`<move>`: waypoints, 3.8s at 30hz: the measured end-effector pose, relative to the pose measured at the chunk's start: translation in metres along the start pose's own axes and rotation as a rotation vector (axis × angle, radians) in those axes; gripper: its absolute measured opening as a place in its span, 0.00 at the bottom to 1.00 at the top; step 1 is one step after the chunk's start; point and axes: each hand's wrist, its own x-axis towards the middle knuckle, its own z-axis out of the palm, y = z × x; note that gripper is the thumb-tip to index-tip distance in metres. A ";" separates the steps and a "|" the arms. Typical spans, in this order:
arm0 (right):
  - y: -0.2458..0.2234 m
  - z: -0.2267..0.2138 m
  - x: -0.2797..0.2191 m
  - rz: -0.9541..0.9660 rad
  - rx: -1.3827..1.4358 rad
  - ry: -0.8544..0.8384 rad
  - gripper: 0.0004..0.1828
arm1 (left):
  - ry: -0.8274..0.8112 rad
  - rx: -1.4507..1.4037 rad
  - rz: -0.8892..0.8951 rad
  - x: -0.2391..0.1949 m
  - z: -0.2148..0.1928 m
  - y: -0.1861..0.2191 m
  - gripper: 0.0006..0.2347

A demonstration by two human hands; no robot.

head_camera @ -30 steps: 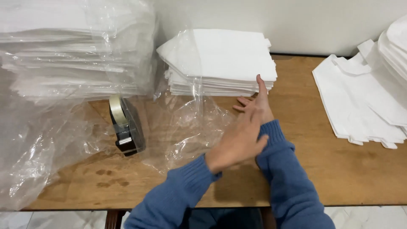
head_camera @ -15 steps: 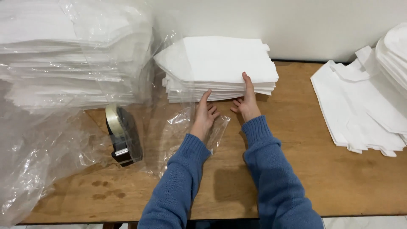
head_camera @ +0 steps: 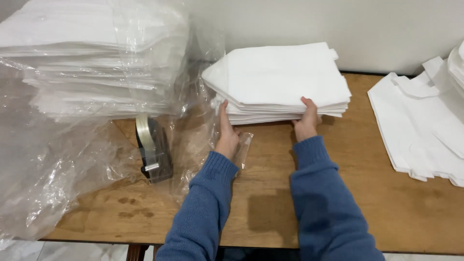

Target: Packaging a stack of white non-woven bags into a clear plastic bag and sealing it with tape.

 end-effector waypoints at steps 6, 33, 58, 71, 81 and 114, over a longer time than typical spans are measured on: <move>-0.091 -0.073 0.054 -0.270 -0.105 -0.141 0.40 | 0.212 0.071 0.099 0.033 -0.019 -0.012 0.41; -0.190 -0.122 -0.106 0.248 -0.893 -0.472 0.20 | -0.568 0.427 -0.262 -0.113 0.001 -0.057 0.16; -0.093 -0.160 -0.034 0.288 -1.002 -0.447 0.33 | -0.414 0.774 -0.415 -0.100 -0.053 -0.057 0.20; -0.089 -0.134 -0.054 0.150 -1.095 -0.674 0.37 | -0.192 0.906 -0.236 -0.129 -0.038 -0.036 0.31; -0.117 -0.115 -0.094 -0.193 -1.574 -0.659 0.48 | -0.425 1.723 0.628 -0.160 -0.037 0.003 0.26; -0.131 -0.010 -0.253 -0.293 -1.210 -1.199 0.59 | 0.328 1.227 2.374 -0.142 0.108 0.092 0.14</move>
